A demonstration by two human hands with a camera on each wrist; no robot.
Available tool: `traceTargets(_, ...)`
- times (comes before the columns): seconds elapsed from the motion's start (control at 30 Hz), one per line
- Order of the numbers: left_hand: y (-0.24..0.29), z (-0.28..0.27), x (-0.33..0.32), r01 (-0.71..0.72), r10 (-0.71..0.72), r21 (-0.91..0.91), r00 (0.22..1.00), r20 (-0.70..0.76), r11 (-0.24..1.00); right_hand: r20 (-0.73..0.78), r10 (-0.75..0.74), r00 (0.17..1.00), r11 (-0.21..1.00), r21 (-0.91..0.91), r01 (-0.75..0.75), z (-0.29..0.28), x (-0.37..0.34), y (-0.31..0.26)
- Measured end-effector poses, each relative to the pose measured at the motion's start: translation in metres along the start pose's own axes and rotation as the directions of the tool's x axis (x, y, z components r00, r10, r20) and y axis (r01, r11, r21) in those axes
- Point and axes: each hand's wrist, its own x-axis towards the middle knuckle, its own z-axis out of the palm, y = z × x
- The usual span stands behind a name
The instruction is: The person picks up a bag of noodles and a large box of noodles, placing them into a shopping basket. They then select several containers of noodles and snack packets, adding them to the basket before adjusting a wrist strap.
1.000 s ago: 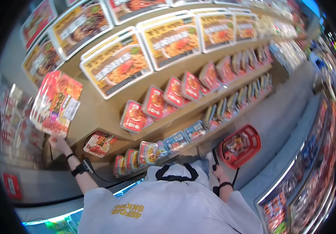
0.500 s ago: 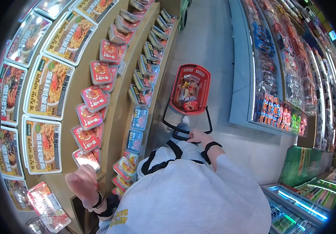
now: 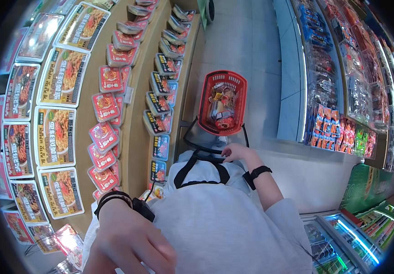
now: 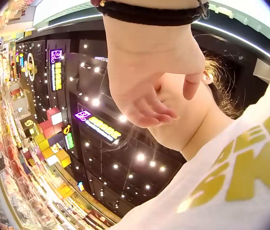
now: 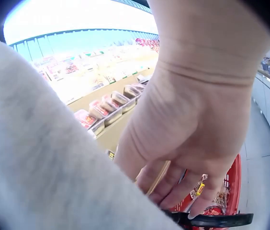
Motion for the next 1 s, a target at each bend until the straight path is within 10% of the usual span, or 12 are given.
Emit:
traceTargets(0.3,-0.03,-0.026,0.036,0.17,-0.146,-0.248,0.983,0.11,0.954,-0.042,-0.039,0.998,0.997,0.072,0.041,-0.015,-0.003,-0.016)
traceTargets(0.37,-0.028,-0.041,0.045,0.386,-0.256,-0.36,0.898,0.359,0.849,-0.022,-0.034,0.999,0.998,0.044,0.035,-0.02,-0.002,-0.018)
traceTargets(1.0,-0.039,-0.116,0.048,0.404,-0.278,-0.585,0.914,0.297,0.703,0.145,-0.09,0.985,0.994,-0.053,0.099,-0.04,0.03,-0.033)
